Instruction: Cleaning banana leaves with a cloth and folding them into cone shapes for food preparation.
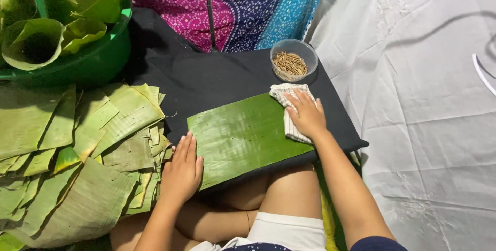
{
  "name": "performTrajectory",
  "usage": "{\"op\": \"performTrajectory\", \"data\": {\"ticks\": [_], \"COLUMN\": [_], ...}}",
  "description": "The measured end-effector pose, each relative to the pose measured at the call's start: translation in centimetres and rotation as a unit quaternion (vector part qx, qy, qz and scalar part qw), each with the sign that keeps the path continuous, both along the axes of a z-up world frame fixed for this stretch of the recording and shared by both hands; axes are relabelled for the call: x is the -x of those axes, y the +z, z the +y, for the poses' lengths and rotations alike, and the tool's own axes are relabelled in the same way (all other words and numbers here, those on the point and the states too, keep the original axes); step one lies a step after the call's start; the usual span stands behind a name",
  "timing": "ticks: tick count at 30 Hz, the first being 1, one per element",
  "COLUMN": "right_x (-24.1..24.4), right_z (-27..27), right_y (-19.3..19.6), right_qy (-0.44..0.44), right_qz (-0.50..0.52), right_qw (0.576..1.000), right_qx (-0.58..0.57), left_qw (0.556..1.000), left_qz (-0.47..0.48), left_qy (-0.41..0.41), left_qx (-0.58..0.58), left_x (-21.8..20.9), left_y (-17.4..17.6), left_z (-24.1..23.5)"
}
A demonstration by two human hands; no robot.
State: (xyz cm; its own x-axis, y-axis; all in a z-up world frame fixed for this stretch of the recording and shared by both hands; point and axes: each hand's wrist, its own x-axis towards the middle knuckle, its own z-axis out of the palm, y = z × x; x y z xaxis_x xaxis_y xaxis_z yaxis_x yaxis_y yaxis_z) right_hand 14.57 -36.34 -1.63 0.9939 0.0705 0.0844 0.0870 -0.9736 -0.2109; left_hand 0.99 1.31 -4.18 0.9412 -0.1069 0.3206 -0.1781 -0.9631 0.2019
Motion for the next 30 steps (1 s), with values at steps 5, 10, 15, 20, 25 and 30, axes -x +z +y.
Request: {"op": "performTrajectory", "data": {"ticks": [5,10,15,20,25,30], "right_x": [-0.6,-2.6,1.0,5.6,8.5,7.4], "right_z": [-2.9,-9.1,1.4,14.7,18.6,18.0], "right_y": [0.7,-2.7,0.9,0.4,2.5,-0.2], "right_qy": [0.011,-0.043,0.163,0.309,0.296,0.297], "right_qz": [-0.113,-0.072,-0.195,-0.096,0.028,-0.028], "right_qw": [0.993,0.996,0.966,0.93,0.943,0.924], "right_qx": [-0.042,0.036,-0.042,-0.175,-0.15,-0.241], "left_qw": [1.0,0.978,0.971,0.977,0.98,0.981], "left_qz": [0.0,0.194,0.199,0.124,0.04,0.047], "left_qy": [0.004,0.009,0.002,0.027,0.056,-0.007], "left_qx": [0.012,0.073,0.135,0.171,0.184,0.189], "left_x": [-0.3,0.2,0.0,-0.6,-1.3,-1.3], "left_y": [-0.7,3.2,4.0,1.5,1.1,0.9], "left_z": [0.3,0.5,0.6,0.8,0.4,0.7]}}
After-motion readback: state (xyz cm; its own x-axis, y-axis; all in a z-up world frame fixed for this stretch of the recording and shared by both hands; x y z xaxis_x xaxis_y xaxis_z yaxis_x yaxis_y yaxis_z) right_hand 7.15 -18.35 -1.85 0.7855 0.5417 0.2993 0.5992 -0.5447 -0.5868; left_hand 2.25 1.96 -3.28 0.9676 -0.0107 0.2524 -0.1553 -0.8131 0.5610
